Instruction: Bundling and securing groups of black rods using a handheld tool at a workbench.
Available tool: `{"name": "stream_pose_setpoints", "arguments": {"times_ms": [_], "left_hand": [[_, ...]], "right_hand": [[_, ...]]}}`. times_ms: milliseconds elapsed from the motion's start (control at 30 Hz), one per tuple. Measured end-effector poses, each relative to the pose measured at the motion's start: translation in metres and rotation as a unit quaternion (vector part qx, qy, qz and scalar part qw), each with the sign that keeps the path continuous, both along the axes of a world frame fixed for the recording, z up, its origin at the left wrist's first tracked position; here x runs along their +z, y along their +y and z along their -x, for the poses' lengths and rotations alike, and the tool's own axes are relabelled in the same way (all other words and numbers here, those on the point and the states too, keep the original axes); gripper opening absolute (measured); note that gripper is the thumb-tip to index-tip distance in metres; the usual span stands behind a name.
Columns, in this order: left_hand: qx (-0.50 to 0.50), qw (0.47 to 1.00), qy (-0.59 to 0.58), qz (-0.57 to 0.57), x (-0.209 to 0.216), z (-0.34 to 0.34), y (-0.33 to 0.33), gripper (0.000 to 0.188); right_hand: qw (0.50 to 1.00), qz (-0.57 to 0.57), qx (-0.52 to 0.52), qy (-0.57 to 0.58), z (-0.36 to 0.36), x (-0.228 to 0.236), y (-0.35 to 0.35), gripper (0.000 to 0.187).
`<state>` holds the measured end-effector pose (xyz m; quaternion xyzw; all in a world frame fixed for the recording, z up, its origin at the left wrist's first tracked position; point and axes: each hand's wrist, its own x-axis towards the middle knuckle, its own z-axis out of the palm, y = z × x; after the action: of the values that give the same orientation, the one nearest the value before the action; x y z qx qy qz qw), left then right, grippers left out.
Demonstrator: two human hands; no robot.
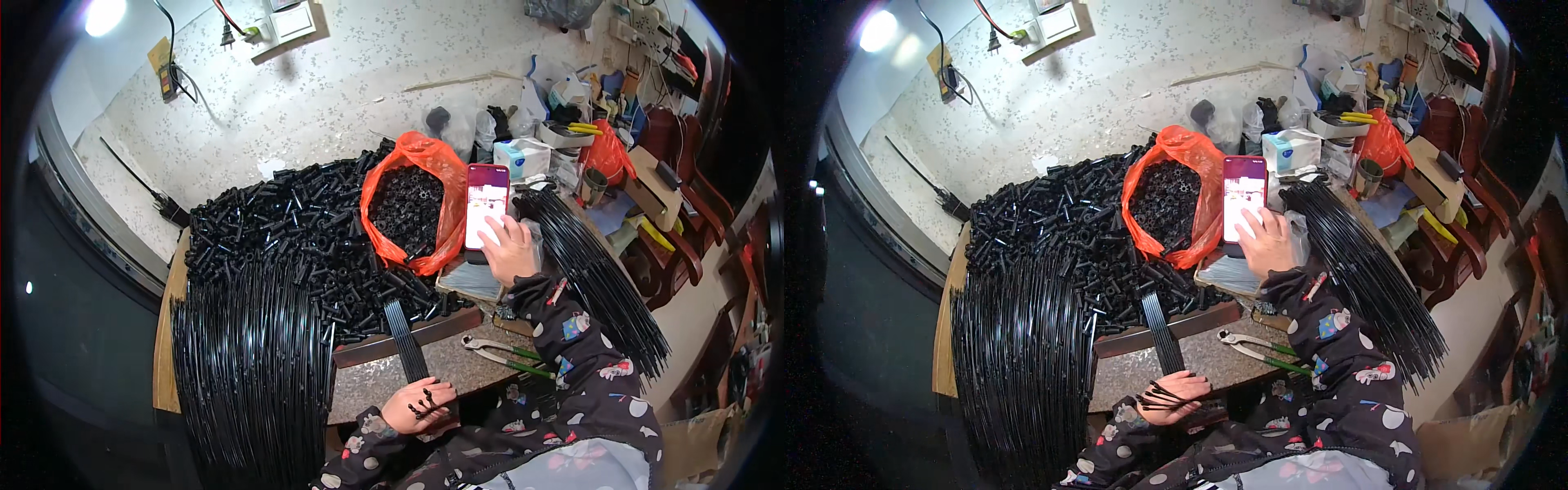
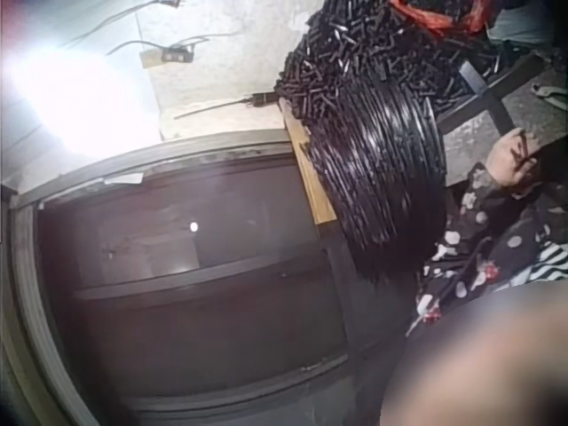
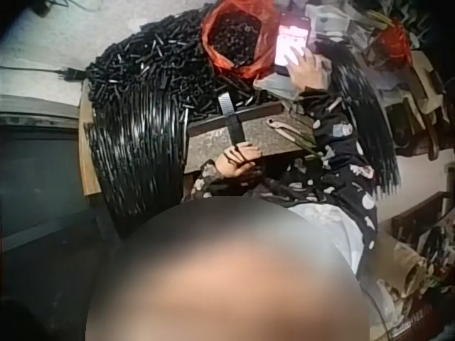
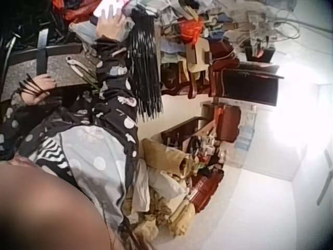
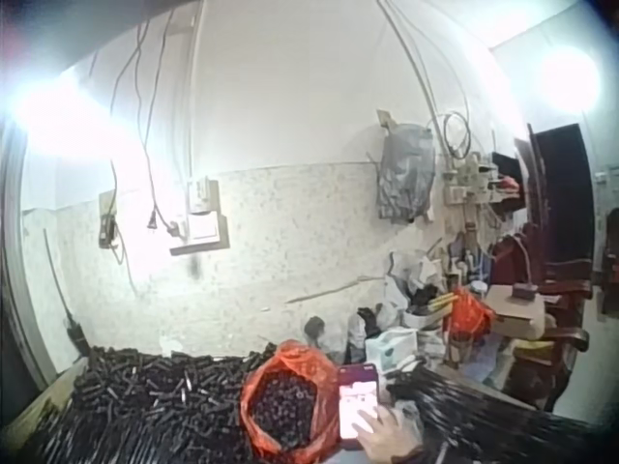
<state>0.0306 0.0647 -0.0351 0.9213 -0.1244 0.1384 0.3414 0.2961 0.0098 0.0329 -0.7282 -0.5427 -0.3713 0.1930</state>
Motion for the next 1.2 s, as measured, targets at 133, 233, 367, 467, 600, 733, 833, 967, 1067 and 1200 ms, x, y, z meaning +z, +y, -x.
{"name": "stream_pose_setpoints", "arguments": {"times_ms": [133,233,367,467,600,733,833,967,1067,1200], "left_hand": [[0.012,1.000,-0.005,0.011,0.001,-0.001,-0.002,0.027],[0.004,1.000,-0.010,0.007,-0.001,-0.001,-0.001,0.026],[0.001,1.000,-0.014,0.013,0.000,-0.003,-0.001,0.026],[0.008,1.000,-0.011,0.014,0.001,-0.001,-0.001,0.025],[0.009,1.000,-0.011,0.020,0.007,-0.004,-0.003,0.025],[0.010,1.000,-0.012,0.004,0.001,-0.002,-0.001,0.026],[0.000,1.000,0.006,0.004,-0.001,-0.003,0.000,0.026],[-0.004,1.000,-0.003,-0.015,-0.004,-0.002,0.001,0.025],[-0.001,1.000,-0.003,-0.010,0.000,-0.002,-0.001,0.025],[-0.004,1.000,-0.002,-0.006,0.002,-0.003,-0.002,0.025]], "right_hand": [[1.000,0.009,-0.016,0.008,-0.004,0.003,-0.006,0.024],[0.999,0.036,-0.003,0.001,0.000,0.001,-0.008,0.023],[1.000,-0.022,-0.005,-0.008,-0.005,0.002,-0.006,0.021],[1.000,-0.001,-0.005,0.020,-0.003,0.005,-0.005,0.021],[1.000,0.011,-0.009,0.015,-0.004,0.008,-0.014,0.022],[1.000,0.005,0.013,0.023,-0.003,0.007,-0.012,0.024],[0.999,0.012,0.027,0.024,-0.002,0.007,-0.009,0.024],[0.999,0.029,0.018,0.029,-0.001,0.002,-0.001,0.023],[0.999,0.026,0.012,0.014,-0.001,0.004,0.004,0.025],[1.000,0.022,-0.005,0.015,-0.002,0.006,0.008,0.028]]}}
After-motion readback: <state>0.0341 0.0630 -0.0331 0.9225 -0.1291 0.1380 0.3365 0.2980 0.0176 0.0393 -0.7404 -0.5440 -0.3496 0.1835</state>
